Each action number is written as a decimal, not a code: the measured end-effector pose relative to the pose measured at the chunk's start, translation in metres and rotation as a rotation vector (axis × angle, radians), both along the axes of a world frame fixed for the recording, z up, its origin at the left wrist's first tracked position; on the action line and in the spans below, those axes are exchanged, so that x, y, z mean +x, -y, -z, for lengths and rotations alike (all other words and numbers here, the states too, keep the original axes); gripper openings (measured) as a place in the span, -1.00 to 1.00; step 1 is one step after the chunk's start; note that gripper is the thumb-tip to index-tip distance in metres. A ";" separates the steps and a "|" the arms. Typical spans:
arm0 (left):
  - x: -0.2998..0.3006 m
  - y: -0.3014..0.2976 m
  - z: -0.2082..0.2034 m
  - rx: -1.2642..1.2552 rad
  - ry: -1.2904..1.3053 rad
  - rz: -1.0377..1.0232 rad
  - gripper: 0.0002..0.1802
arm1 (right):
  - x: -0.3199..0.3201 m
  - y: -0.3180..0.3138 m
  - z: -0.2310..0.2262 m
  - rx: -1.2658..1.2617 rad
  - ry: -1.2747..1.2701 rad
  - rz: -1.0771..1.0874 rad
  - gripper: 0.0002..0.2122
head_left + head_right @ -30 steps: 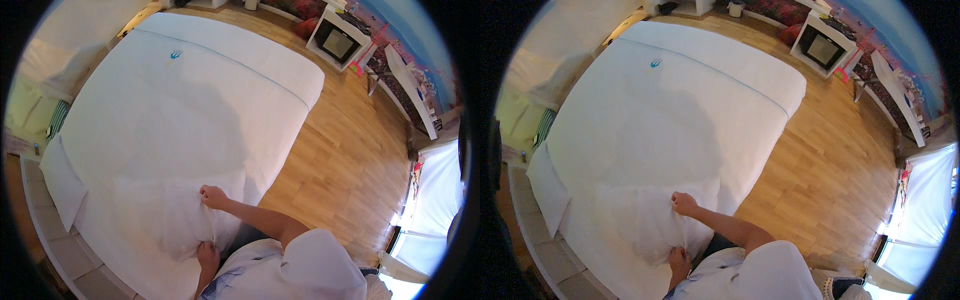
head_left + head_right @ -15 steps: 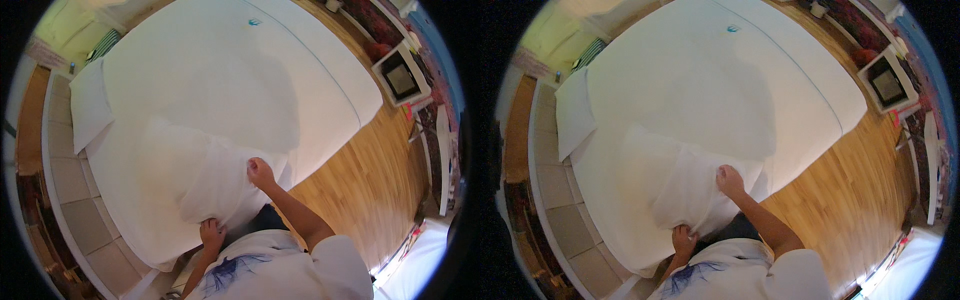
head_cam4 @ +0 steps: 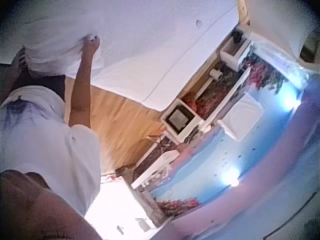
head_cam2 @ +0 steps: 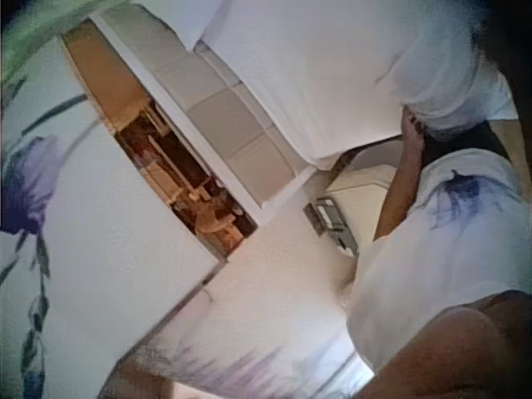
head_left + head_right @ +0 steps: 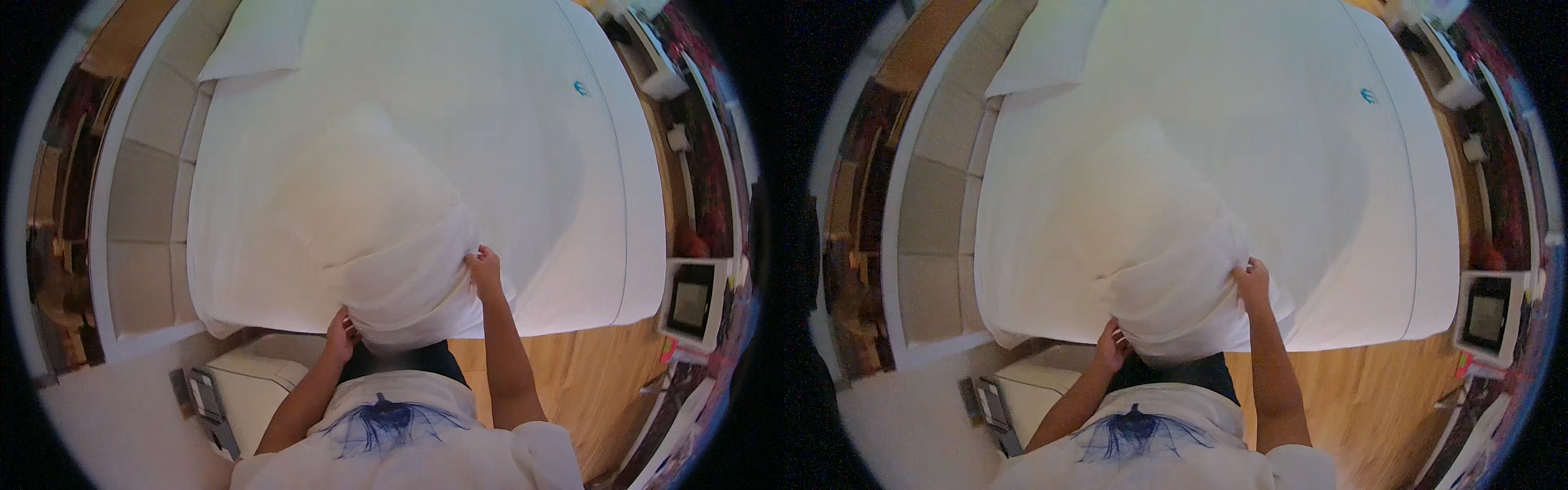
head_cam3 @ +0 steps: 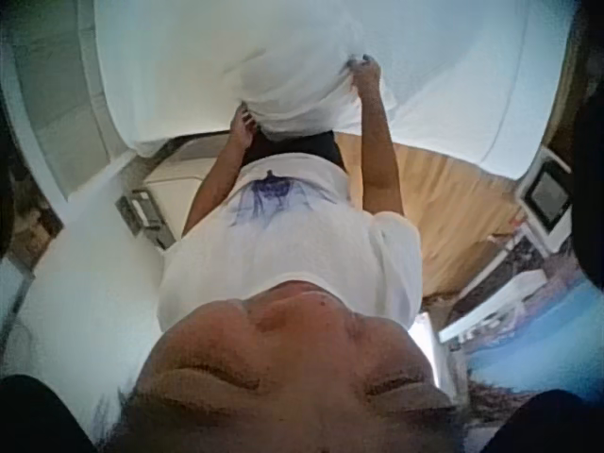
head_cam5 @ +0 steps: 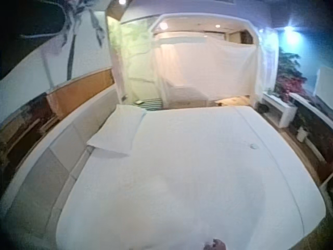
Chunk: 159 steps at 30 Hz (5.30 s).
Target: The person inserts a pillow into a white pillowcase on a bed, then smooths and arranges the fitted sheet. The pillow is placed at the head of the bed after being fully encased.
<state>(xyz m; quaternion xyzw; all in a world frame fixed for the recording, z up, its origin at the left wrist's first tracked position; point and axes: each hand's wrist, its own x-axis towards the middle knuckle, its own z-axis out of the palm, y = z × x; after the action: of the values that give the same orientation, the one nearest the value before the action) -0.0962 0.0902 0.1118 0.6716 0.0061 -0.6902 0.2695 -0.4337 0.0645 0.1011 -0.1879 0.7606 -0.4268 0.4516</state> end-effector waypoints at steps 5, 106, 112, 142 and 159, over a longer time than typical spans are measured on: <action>0.011 -0.013 0.054 -0.118 -0.154 -0.063 -0.59 | -0.008 0.007 -0.004 -0.013 0.282 0.007 -0.89; 0.011 -0.201 -0.089 -0.571 0.368 -0.479 -0.76 | 0.225 -0.110 -0.140 -0.742 -0.261 -1.949 -0.76; 0.015 -0.252 -0.065 -0.446 0.071 -0.683 -0.73 | 0.244 -0.129 -0.128 -0.792 -0.294 -2.044 -0.78; 0.179 -0.178 0.043 -0.471 1.040 0.165 -0.42 | 0.327 -0.075 -0.106 -0.677 -0.356 -1.927 -0.51; 0.219 -0.094 -0.031 -1.075 1.701 0.632 -0.59 | 0.333 -0.076 -0.066 -0.486 -0.730 -1.611 -0.40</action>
<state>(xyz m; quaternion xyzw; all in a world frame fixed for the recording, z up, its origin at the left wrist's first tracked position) 0.1232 0.1841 0.1431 0.6976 -0.6671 0.0575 0.2550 -0.1005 0.1404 0.1673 -0.8745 0.3844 -0.0452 0.2924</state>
